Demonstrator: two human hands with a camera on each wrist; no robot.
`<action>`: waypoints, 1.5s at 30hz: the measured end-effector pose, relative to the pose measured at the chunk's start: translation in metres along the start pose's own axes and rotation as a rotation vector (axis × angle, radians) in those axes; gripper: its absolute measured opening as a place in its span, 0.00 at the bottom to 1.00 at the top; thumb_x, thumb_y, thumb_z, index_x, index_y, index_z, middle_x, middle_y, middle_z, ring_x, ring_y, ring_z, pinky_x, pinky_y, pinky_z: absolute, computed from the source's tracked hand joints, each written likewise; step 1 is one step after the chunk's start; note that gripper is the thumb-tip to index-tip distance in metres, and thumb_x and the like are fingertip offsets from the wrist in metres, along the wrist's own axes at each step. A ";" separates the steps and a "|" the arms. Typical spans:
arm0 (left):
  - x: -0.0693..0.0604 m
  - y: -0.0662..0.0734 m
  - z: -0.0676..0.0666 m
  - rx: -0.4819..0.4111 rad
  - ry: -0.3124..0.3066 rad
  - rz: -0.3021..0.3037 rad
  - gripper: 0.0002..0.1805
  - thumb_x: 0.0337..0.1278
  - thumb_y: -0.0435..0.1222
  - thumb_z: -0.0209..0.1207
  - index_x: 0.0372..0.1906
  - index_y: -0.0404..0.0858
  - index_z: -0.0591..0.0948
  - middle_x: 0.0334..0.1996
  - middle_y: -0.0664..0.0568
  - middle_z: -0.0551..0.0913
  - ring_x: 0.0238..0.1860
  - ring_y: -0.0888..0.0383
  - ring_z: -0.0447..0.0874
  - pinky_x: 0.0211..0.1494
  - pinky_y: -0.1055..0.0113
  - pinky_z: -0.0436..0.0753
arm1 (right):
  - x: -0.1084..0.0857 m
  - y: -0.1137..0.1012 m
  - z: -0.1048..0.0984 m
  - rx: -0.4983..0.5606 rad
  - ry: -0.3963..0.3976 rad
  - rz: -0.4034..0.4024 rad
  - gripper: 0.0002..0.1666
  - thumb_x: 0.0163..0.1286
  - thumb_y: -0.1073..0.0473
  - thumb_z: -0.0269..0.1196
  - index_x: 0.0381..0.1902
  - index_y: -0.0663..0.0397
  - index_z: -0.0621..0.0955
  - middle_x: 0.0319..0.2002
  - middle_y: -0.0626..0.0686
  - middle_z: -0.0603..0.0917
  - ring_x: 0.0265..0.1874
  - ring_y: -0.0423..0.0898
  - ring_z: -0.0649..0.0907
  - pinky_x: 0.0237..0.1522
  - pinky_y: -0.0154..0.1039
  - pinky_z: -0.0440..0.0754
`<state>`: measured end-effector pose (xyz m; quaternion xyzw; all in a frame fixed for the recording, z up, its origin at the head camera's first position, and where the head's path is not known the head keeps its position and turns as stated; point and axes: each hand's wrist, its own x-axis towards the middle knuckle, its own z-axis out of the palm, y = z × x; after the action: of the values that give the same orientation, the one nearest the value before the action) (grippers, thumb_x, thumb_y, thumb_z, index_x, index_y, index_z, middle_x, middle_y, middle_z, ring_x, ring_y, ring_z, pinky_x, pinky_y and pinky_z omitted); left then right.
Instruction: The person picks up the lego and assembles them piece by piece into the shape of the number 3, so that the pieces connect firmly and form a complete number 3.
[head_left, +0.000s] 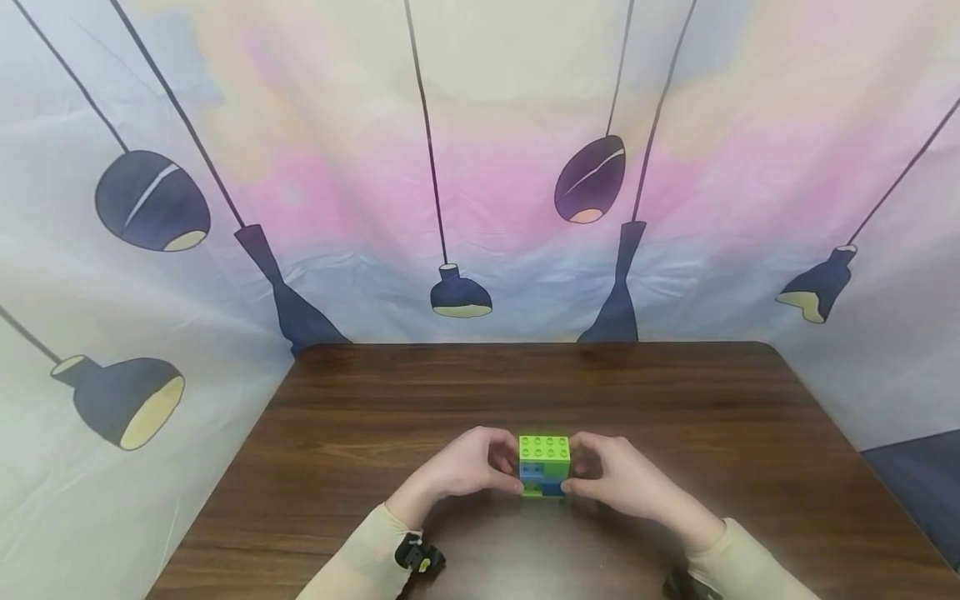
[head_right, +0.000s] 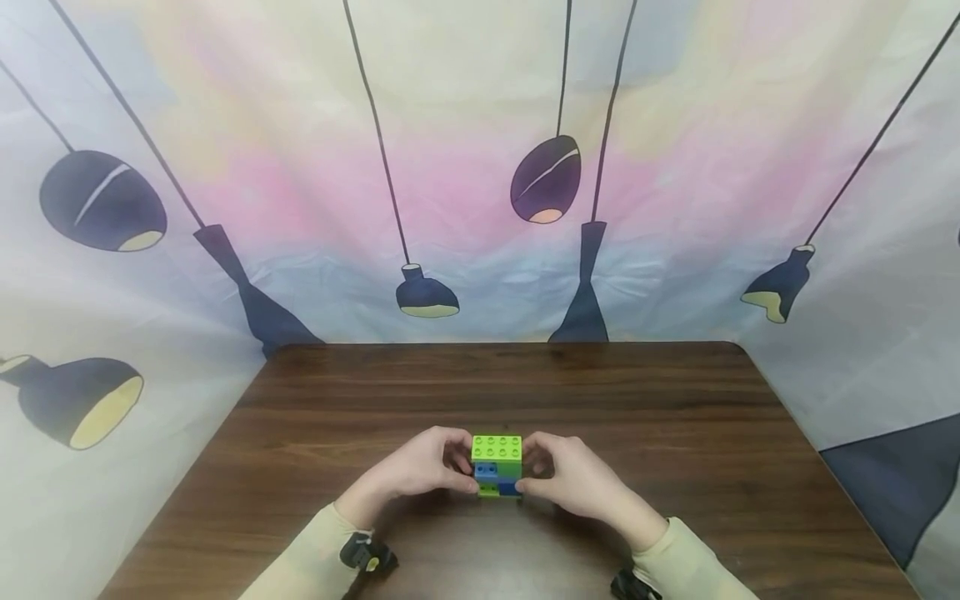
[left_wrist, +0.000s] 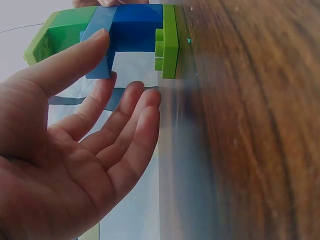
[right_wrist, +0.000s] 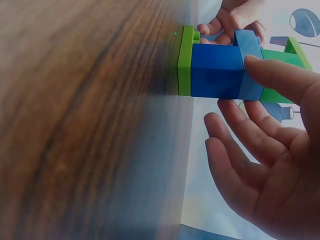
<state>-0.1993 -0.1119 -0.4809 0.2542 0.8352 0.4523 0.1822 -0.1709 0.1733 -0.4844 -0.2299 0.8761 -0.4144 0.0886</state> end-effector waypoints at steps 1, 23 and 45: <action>0.000 0.000 0.000 0.000 0.003 0.000 0.18 0.50 0.34 0.81 0.46 0.43 0.87 0.39 0.53 0.89 0.39 0.60 0.87 0.44 0.64 0.83 | 0.000 0.000 0.000 0.001 0.002 0.000 0.25 0.65 0.52 0.79 0.55 0.53 0.84 0.43 0.42 0.89 0.42 0.40 0.87 0.40 0.37 0.84; -0.001 0.001 0.003 -0.040 0.155 -0.039 0.18 0.57 0.39 0.79 0.50 0.36 0.91 0.37 0.54 0.92 0.36 0.60 0.90 0.38 0.62 0.86 | 0.001 0.000 0.003 -0.017 0.072 0.039 0.25 0.74 0.44 0.72 0.59 0.54 0.85 0.45 0.43 0.91 0.48 0.43 0.89 0.55 0.55 0.85; 0.001 0.002 0.012 -0.070 0.171 -0.094 0.14 0.67 0.39 0.72 0.50 0.34 0.92 0.34 0.51 0.91 0.30 0.55 0.90 0.37 0.59 0.87 | 0.006 0.000 0.007 -0.005 0.078 0.153 0.27 0.75 0.52 0.71 0.64 0.64 0.85 0.59 0.60 0.88 0.60 0.57 0.87 0.61 0.60 0.82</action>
<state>-0.1929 -0.1027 -0.4854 0.1687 0.8423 0.4922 0.1403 -0.1738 0.1657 -0.4883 -0.1460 0.8950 -0.4128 0.0851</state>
